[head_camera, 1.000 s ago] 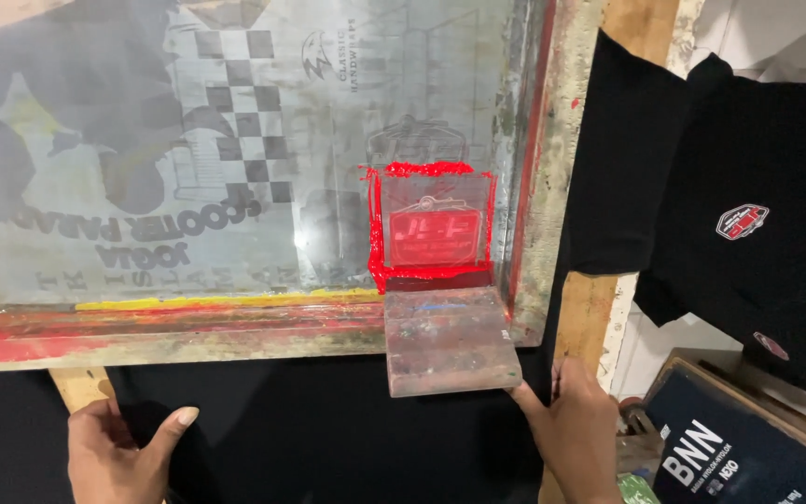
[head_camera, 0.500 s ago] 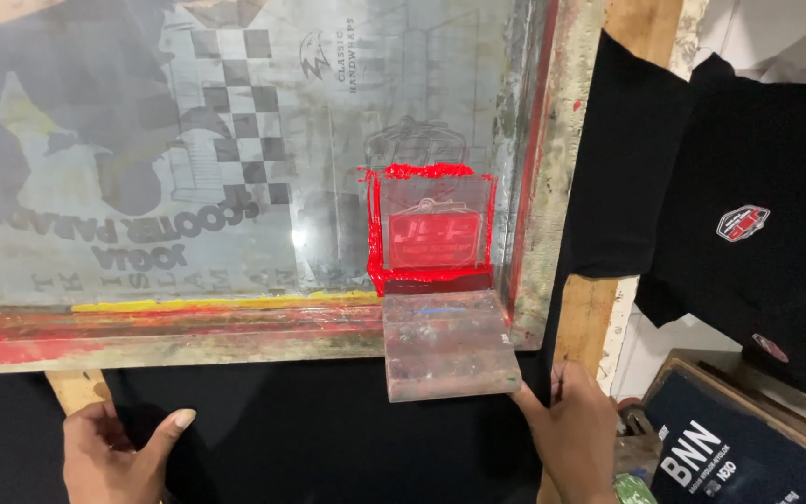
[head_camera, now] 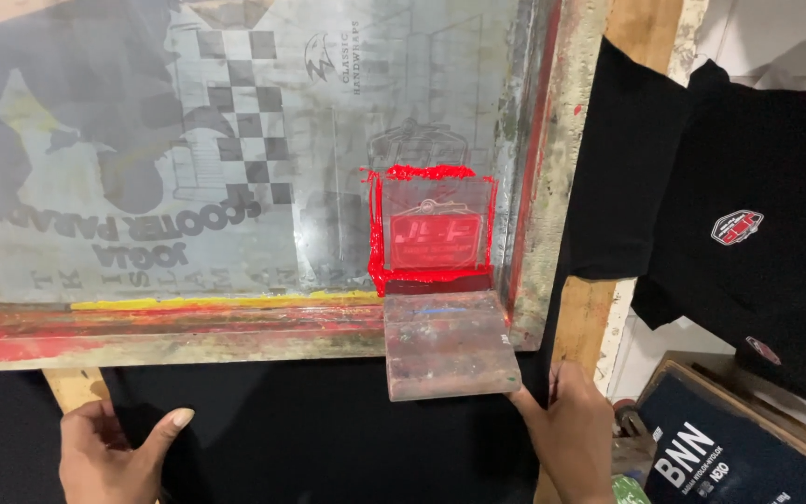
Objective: The person aligns a screen printing frame over a black t-shirt and uses a squeegee to pull red ink across the mesh, transferring a logo onto the fabric. After printing, the person lifts the frame, removes the t-shirt, and places it on a nearby rack before preparing the next shirt.
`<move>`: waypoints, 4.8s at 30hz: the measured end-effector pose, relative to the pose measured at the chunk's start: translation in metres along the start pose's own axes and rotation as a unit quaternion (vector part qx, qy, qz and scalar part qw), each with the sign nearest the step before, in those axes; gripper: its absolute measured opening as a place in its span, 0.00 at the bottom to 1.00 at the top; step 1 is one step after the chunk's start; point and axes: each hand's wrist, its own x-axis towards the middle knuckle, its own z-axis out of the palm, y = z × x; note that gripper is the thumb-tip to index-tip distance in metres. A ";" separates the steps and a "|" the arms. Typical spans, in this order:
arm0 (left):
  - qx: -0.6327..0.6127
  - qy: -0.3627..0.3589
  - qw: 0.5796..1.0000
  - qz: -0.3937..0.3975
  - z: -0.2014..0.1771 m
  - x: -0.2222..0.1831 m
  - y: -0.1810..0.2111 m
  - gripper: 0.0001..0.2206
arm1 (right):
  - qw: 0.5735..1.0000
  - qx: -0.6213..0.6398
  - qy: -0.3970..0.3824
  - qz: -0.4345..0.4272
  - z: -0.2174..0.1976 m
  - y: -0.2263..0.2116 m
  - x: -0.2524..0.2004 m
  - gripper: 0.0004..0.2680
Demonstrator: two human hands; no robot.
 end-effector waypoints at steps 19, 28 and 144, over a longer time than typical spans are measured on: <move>-0.024 0.002 1.000 -0.016 -0.001 -0.001 0.001 0.36 | 0.999 0.038 0.016 -0.015 0.000 -0.001 0.000 0.21; 0.003 -0.031 0.999 -0.039 -0.011 0.001 0.018 0.36 | 0.998 0.059 0.037 -0.008 -0.002 -0.007 -0.001 0.18; 0.009 -0.031 0.998 -0.059 -0.014 0.002 0.023 0.37 | 0.987 -0.073 -0.093 0.108 -0.010 -0.022 0.006 0.13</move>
